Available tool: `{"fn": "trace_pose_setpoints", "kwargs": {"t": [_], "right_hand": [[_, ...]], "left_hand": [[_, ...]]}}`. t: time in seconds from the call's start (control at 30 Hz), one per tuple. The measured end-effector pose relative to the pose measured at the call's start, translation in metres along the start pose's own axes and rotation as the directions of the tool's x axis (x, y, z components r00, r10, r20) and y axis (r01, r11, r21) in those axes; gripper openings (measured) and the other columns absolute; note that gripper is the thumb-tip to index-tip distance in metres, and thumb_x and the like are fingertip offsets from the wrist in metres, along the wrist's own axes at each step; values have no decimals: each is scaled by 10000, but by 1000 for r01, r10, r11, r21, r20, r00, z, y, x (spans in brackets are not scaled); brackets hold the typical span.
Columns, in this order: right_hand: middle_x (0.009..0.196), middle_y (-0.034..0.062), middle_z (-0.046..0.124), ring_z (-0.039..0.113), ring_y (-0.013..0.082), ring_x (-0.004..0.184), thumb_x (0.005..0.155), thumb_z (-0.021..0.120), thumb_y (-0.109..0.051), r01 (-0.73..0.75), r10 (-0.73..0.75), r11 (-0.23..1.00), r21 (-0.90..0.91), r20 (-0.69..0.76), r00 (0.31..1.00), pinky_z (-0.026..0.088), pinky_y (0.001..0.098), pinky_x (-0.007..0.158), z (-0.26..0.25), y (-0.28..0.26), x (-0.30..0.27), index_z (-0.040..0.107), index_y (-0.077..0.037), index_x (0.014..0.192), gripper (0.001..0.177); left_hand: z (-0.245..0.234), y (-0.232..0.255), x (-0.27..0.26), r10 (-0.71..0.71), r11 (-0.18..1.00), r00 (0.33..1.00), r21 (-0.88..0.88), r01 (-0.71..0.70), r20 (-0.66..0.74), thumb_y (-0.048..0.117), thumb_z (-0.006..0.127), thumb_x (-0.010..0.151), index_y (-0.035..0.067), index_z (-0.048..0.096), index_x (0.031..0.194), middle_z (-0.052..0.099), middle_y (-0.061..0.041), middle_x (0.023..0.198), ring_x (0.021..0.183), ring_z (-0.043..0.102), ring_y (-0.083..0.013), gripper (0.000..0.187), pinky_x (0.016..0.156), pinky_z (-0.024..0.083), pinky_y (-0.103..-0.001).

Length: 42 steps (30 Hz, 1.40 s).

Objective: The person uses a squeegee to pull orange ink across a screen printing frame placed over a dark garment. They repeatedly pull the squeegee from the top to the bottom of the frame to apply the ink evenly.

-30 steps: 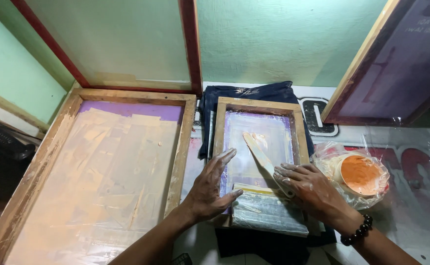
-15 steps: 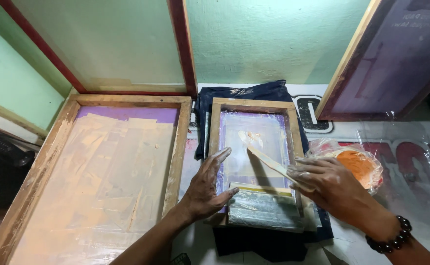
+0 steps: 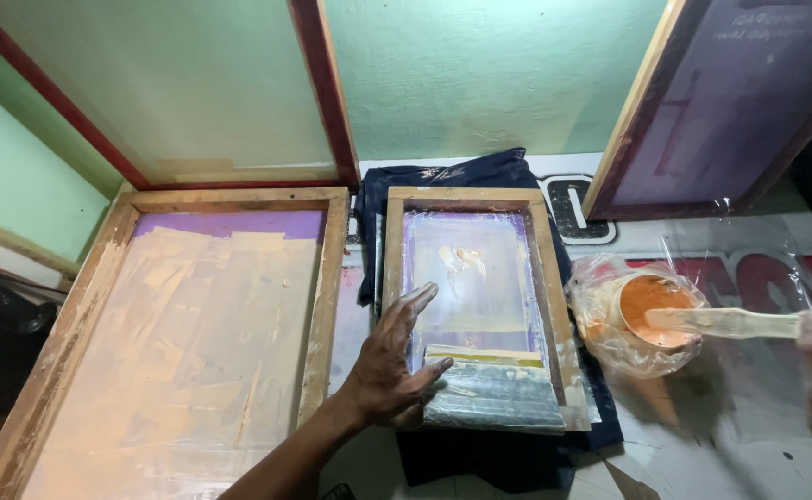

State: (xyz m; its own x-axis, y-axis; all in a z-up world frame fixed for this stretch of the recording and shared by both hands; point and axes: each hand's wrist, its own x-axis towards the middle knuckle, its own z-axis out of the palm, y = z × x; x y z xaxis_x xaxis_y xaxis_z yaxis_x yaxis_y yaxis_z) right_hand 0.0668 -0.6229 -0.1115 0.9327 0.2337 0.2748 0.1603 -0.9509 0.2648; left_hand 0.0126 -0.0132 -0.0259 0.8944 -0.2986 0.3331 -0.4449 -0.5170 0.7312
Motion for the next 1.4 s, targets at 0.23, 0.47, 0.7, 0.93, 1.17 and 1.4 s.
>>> {"fn": "trace_pose_setpoints", "kwargs": {"t": [0.23,0.47,0.7,0.93,1.17,1.4], "right_hand": [[733,104,551,513,235,661,1215,681,-140,-377,543,521,766,43,838,399,410,634,-194,-168,39,599,35,853,410],[528,62,488,456,209,490,1081,697,-114,-210,495,676,706,-225,839,377,398,567,-187,-160,39,496,-31,545,578],[1018,84,791,708,232,832,890,673,-402,-693,524,340,636,483,701,542,368,692,-202,-142,31,758,-83,1118,401],[918,-44,807,739,145,781,664,919,-469,-887,484,294,357,745,460,580,326,737,-142,-153,15,622,-207,1236,695],[1167,96,783,752,243,1071,667,861,-202,-759,467,290,582,607,643,545,354,1003,-142,-162,64,274,-223,1659,1153],[1429,142,622,695,274,1211,765,797,-255,-758,391,46,650,687,613,620,421,943,-155,-163,78,391,-81,1444,810]], "left_hand": [[29,15,24,264,962,964,65,-265,21,280,760,893,-9,301,1541,471,-296,1518,1387,512,-416,845,1178,431,-519],[86,72,112,285,953,905,7,-302,316,344,845,755,65,213,1601,429,-234,1556,1360,451,-450,1092,1085,395,-569],[147,76,160,249,953,897,73,-294,364,440,1010,567,65,122,1617,366,-228,1587,1426,388,-430,1425,1134,344,-544],[162,74,168,210,954,902,124,-274,376,488,971,617,63,87,1627,420,-283,1527,1443,381,-466,1408,1166,304,-590],[168,60,194,146,961,940,181,-209,308,464,1005,583,62,88,1631,456,-228,1463,1265,506,-401,1450,1006,447,-527],[157,51,206,85,952,966,265,-151,246,416,1051,533,84,95,1630,317,-232,1608,1458,365,-414,1492,1104,364,-566]]}}
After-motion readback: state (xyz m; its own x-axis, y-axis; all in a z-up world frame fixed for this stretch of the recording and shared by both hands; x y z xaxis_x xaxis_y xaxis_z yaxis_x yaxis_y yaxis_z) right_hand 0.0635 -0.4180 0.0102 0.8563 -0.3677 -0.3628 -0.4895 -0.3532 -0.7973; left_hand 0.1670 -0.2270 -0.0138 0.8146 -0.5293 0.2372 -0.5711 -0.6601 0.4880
